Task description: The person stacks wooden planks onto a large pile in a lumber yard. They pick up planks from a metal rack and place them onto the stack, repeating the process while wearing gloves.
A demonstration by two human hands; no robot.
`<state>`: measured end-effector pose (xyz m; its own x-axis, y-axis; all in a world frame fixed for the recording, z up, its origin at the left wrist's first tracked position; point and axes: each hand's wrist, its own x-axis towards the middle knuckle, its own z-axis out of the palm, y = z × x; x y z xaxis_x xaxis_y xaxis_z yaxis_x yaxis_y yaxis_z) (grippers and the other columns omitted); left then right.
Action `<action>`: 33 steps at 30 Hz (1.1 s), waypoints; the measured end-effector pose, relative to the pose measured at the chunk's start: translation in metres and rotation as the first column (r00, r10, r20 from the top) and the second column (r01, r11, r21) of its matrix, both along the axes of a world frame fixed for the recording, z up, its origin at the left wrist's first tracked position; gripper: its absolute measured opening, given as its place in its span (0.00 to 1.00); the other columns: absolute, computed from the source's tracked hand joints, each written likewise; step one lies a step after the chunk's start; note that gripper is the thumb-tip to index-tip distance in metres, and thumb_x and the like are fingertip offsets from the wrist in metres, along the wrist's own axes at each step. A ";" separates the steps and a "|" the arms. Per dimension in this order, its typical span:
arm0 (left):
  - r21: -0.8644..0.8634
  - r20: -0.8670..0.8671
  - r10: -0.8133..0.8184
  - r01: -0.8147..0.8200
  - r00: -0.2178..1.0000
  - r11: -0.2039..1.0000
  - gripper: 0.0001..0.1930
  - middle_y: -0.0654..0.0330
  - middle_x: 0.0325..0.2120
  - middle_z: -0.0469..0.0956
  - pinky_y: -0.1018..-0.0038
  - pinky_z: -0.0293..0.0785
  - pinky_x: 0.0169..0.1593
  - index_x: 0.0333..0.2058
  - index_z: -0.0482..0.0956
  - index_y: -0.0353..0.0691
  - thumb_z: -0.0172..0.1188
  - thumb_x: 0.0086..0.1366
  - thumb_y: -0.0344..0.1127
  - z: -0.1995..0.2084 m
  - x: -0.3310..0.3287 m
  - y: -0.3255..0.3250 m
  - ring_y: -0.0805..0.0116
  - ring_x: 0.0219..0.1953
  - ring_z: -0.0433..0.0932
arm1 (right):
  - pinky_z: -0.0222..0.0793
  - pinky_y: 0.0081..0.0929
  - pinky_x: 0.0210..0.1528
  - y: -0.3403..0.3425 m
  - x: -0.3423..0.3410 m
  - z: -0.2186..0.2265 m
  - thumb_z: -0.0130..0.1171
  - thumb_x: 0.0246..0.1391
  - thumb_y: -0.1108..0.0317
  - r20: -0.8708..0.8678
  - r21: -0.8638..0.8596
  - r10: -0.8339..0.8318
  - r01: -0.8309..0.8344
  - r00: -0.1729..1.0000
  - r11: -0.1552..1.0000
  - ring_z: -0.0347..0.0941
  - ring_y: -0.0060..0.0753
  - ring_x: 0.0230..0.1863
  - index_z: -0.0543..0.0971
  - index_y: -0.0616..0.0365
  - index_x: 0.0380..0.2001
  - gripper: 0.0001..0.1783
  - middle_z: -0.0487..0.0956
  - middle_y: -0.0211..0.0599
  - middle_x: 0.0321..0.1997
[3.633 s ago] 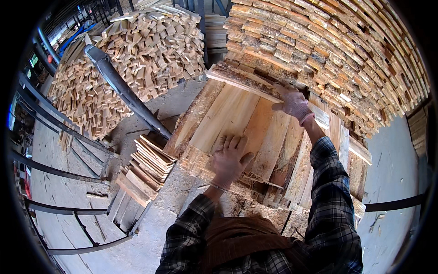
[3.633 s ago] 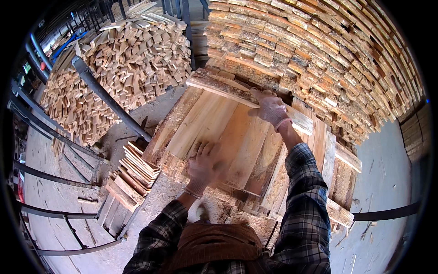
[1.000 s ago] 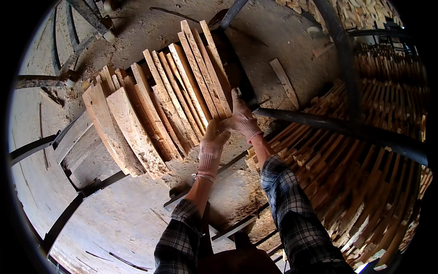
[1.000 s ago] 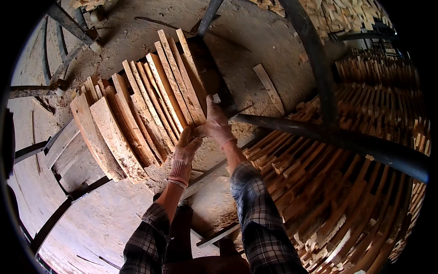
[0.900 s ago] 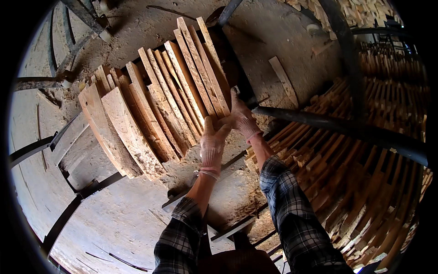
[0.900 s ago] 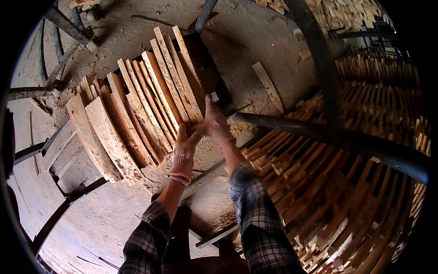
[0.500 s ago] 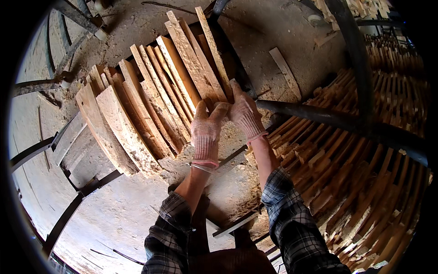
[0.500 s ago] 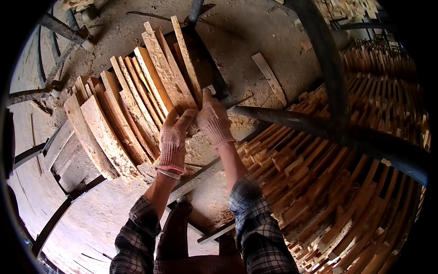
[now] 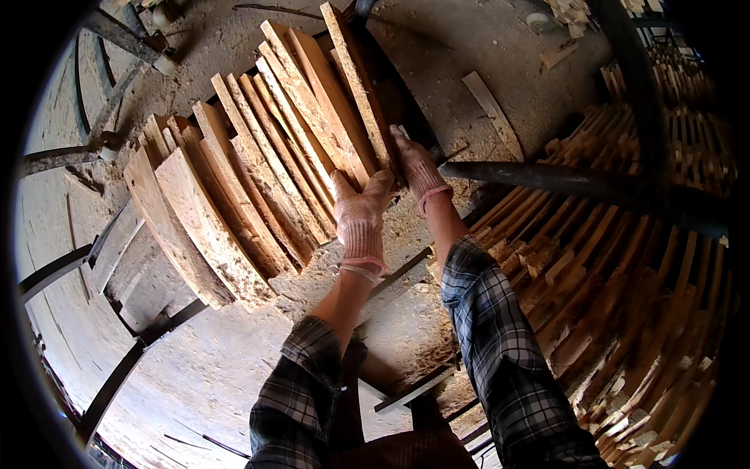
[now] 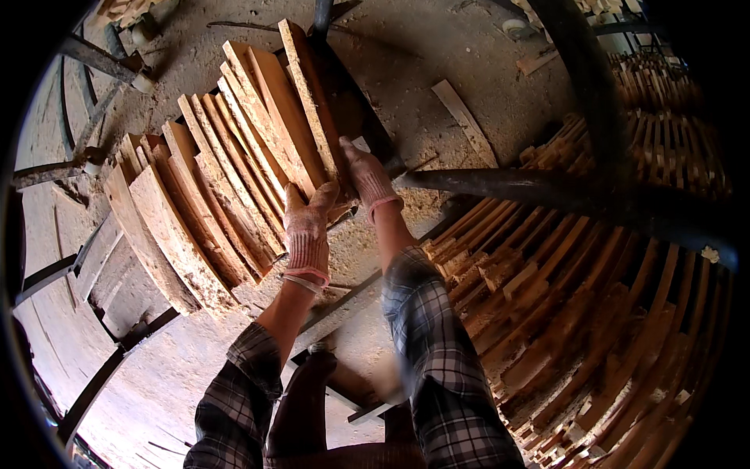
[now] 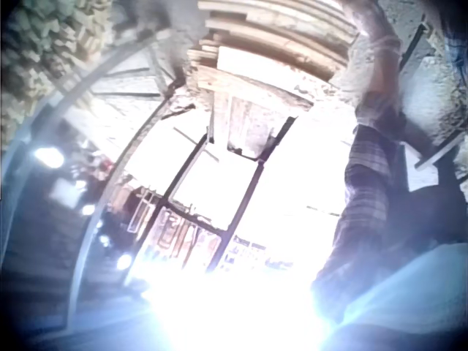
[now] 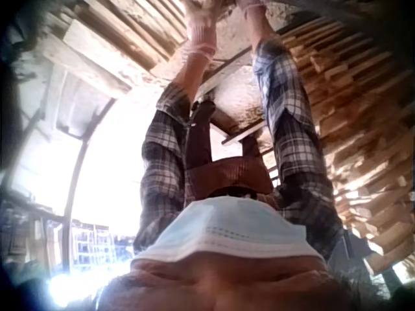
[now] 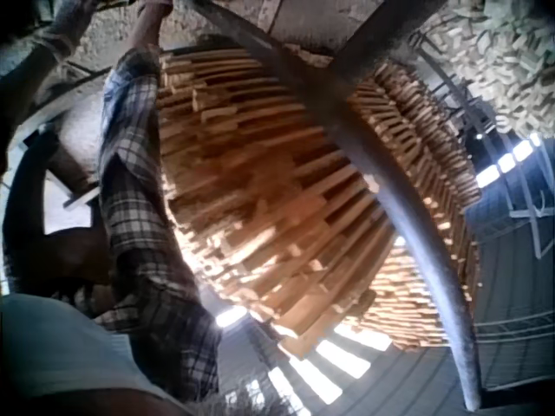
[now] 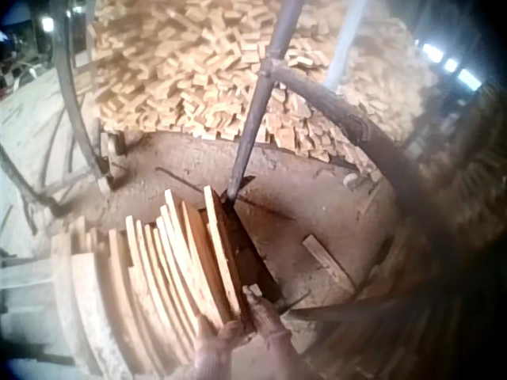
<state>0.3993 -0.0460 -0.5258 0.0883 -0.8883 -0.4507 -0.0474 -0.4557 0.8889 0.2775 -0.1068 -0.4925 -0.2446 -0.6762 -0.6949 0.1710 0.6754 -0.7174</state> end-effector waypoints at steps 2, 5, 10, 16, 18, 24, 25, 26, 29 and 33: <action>-0.002 -0.161 0.033 -0.033 0.986 0.999 0.26 0.41 0.44 0.76 0.67 0.78 0.41 0.57 0.61 0.32 0.58 0.63 0.33 0.013 0.007 -0.002 0.51 0.41 0.80 | 0.67 0.25 0.45 -0.002 0.008 0.028 0.52 0.59 0.42 0.001 0.076 0.046 -0.045 0.999 0.996 0.72 0.28 0.40 0.76 0.70 0.47 0.35 0.80 0.40 0.41; 0.096 -0.555 0.063 -0.011 0.830 0.995 0.17 0.41 0.40 0.77 0.69 0.81 0.37 0.50 0.65 0.30 0.56 0.65 0.30 0.096 0.015 -0.012 0.56 0.37 0.81 | 0.68 0.22 0.47 0.012 -0.016 0.024 0.51 0.60 0.41 0.171 0.025 0.070 -0.076 0.983 0.997 0.74 0.27 0.41 0.76 0.69 0.50 0.36 0.79 0.42 0.45; 0.121 -0.194 -0.264 0.290 0.945 0.949 0.26 0.47 0.42 0.76 0.75 0.80 0.39 0.54 0.66 0.29 0.61 0.58 0.30 0.155 0.120 0.016 0.68 0.40 0.78 | 0.68 0.23 0.58 0.148 0.046 -0.031 0.44 0.65 0.61 0.076 -0.365 0.099 -0.064 0.992 0.929 0.73 0.30 0.53 0.66 0.61 0.61 0.25 0.75 0.40 0.55; 0.401 -0.338 -0.088 0.228 0.937 0.887 0.38 0.51 0.43 0.76 0.71 0.78 0.42 0.61 0.60 0.31 0.64 0.51 0.31 0.145 0.140 0.060 0.66 0.39 0.77 | 0.67 0.24 0.57 0.129 0.083 0.053 0.43 0.67 0.53 0.665 0.125 -0.368 0.389 0.650 0.913 0.71 0.32 0.55 0.67 0.59 0.60 0.26 0.73 0.36 0.58; 0.512 -0.291 -0.130 0.269 0.948 0.816 0.38 0.51 0.44 0.75 0.71 0.77 0.43 0.61 0.60 0.31 0.64 0.51 0.33 0.177 0.136 0.076 0.66 0.40 0.77 | 0.68 0.26 0.56 0.161 0.084 0.088 0.46 0.65 0.50 0.506 0.126 -0.327 0.307 0.798 0.943 0.70 0.31 0.54 0.68 0.59 0.60 0.29 0.73 0.38 0.57; 0.368 -0.383 -0.101 0.252 0.918 0.895 0.25 0.57 0.40 0.75 0.75 0.75 0.43 0.55 0.66 0.34 0.57 0.63 0.41 0.276 0.161 0.178 0.71 0.42 0.76 | 0.71 0.28 0.52 0.254 0.087 0.167 0.55 0.59 0.47 0.560 0.111 -0.215 0.185 0.800 0.977 0.73 0.26 0.49 0.68 0.60 0.58 0.33 0.76 0.34 0.50; 0.366 -0.354 -0.136 0.271 0.925 0.890 0.24 0.58 0.39 0.75 0.76 0.75 0.43 0.54 0.67 0.34 0.56 0.63 0.41 0.286 0.156 0.179 0.71 0.41 0.76 | 0.70 0.28 0.54 0.263 0.087 0.161 0.56 0.59 0.51 0.584 0.144 -0.263 0.221 0.768 0.965 0.72 0.26 0.50 0.67 0.60 0.59 0.31 0.76 0.34 0.51; 0.364 -0.316 -0.172 0.286 0.933 0.886 0.23 0.59 0.39 0.75 0.76 0.75 0.43 0.54 0.68 0.34 0.55 0.64 0.42 0.296 0.154 0.178 0.72 0.41 0.76 | 0.69 0.27 0.56 0.266 0.090 0.156 0.57 0.59 0.54 0.612 0.177 -0.309 0.255 0.728 0.951 0.72 0.26 0.51 0.67 0.61 0.59 0.30 0.76 0.34 0.52; 0.373 -0.214 -0.153 0.225 0.965 0.900 0.20 0.61 0.34 0.76 0.78 0.74 0.39 0.48 0.72 0.35 0.51 0.67 0.45 0.317 0.148 0.213 0.74 0.37 0.75 | 0.68 0.28 0.57 0.244 0.090 0.257 0.59 0.57 0.57 0.702 0.151 -0.189 0.116 0.687 0.982 0.71 0.28 0.53 0.64 0.64 0.61 0.34 0.74 0.38 0.55; 0.403 -0.256 0.013 0.094 0.967 0.910 0.19 0.61 0.30 0.78 0.71 0.75 0.40 0.42 0.76 0.36 0.60 0.56 0.43 0.367 0.164 0.308 0.67 0.34 0.77 | 0.64 0.28 0.61 0.309 0.085 0.320 0.66 0.50 0.58 0.800 -0.061 -0.045 0.155 0.598 0.986 0.68 0.31 0.57 0.59 0.66 0.64 0.43 0.71 0.39 0.59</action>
<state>0.5634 0.2621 -0.1586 -0.1054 -0.6213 -0.7765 0.1230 -0.7830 0.6098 0.3628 0.2022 -0.1721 0.2957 -0.7671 -0.5693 0.7710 0.5435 -0.3319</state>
